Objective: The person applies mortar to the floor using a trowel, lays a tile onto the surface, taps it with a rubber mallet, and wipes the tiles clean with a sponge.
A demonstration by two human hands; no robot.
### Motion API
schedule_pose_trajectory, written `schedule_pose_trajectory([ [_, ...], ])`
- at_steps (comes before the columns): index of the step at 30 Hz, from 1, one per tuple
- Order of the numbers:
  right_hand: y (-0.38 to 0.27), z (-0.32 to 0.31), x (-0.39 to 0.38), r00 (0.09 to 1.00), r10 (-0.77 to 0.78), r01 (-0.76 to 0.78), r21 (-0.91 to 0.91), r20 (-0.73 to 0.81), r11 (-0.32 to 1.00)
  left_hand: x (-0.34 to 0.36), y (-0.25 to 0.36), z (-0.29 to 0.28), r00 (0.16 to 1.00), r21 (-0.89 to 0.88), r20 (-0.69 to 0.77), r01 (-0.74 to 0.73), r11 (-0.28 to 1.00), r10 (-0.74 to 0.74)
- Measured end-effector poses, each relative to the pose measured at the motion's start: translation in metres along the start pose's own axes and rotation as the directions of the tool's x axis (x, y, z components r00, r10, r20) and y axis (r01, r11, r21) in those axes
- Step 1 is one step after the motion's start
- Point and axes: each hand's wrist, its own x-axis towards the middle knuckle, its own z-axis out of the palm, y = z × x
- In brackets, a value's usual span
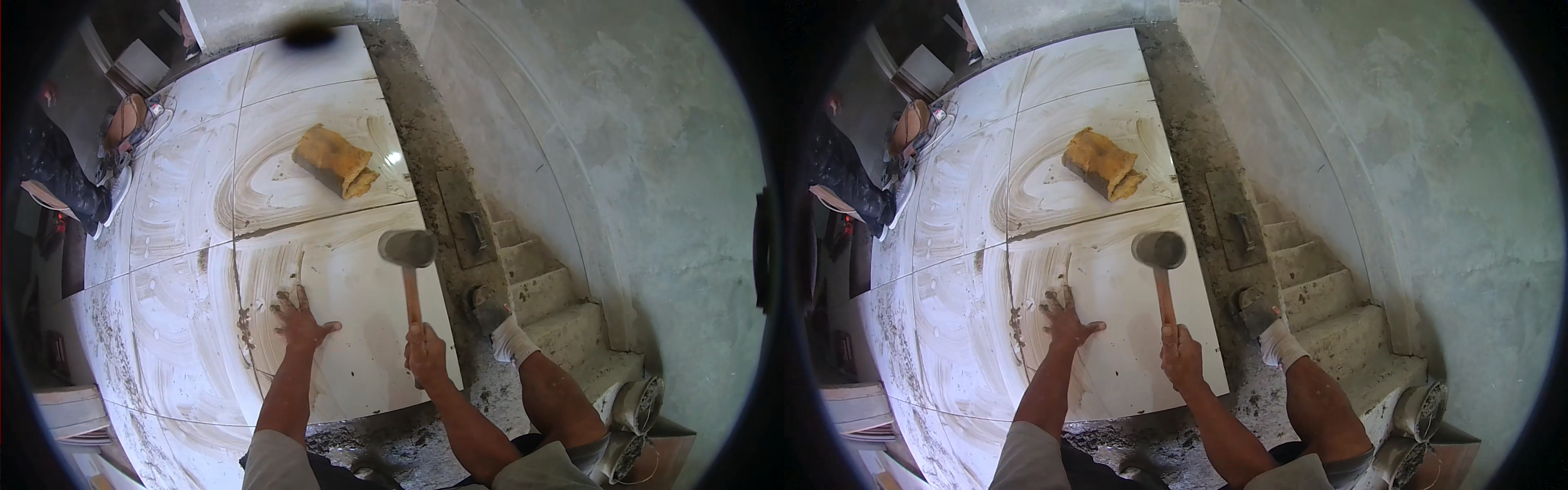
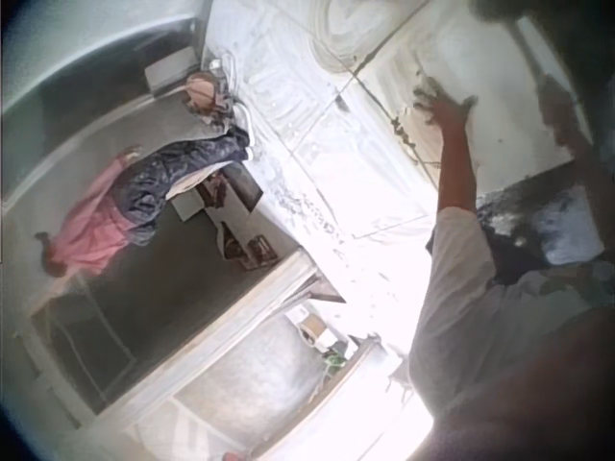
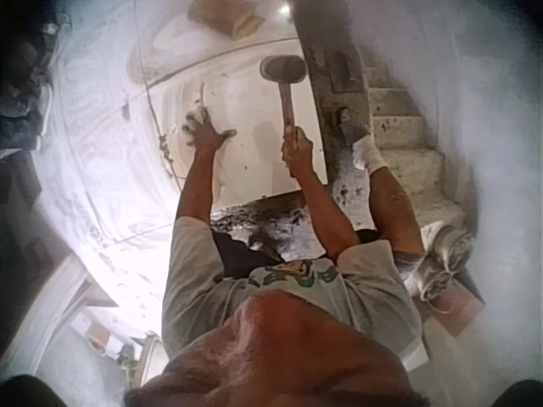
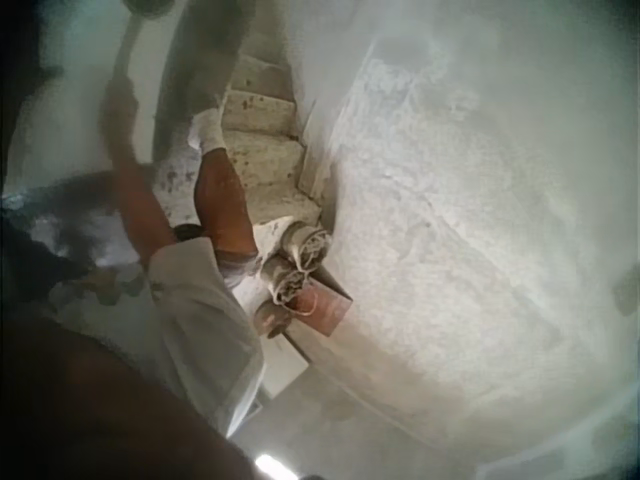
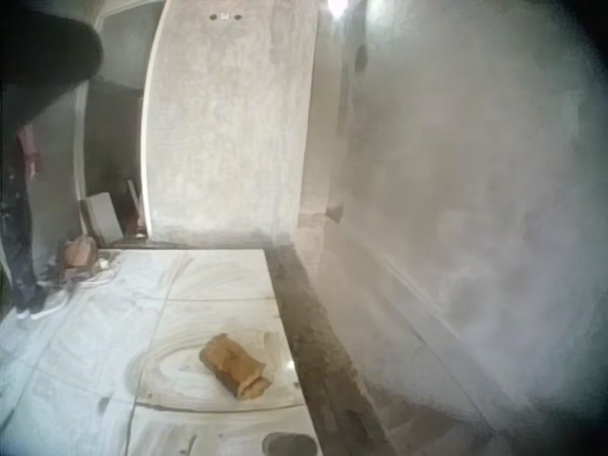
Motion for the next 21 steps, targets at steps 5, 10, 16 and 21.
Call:
schedule_pose_trajectory([
  [5, 0.000, 0.015, 0.007, 0.941, -0.340, 0.340, -0.003, 0.004, 0.941, 0.005, -0.003, -0.006, 0.999, -0.021, -0.015, 0.034, 0.999, -0.034],
  [10, 0.044, 0.056, 0.020, 0.991, -0.056, 0.118, -0.573, 0.124, 0.811, 0.010, -0.002, -0.005, 0.999, 0.032, 0.002, 0.046, 0.998, -0.046],
  [16, 0.054, 0.051, 0.017, 0.914, -0.367, 0.401, -0.518, 0.173, 0.756, 0.012, -0.002, -0.008, 0.997, 0.079, 0.027, 0.066, 0.995, -0.069],
  [21, 0.015, 0.033, 0.000, 0.978, -0.179, 0.204, -0.285, 0.109, 0.937, 0.011, -0.004, -0.006, 0.999, 0.071, -0.015, 0.046, 0.996, -0.045],
])
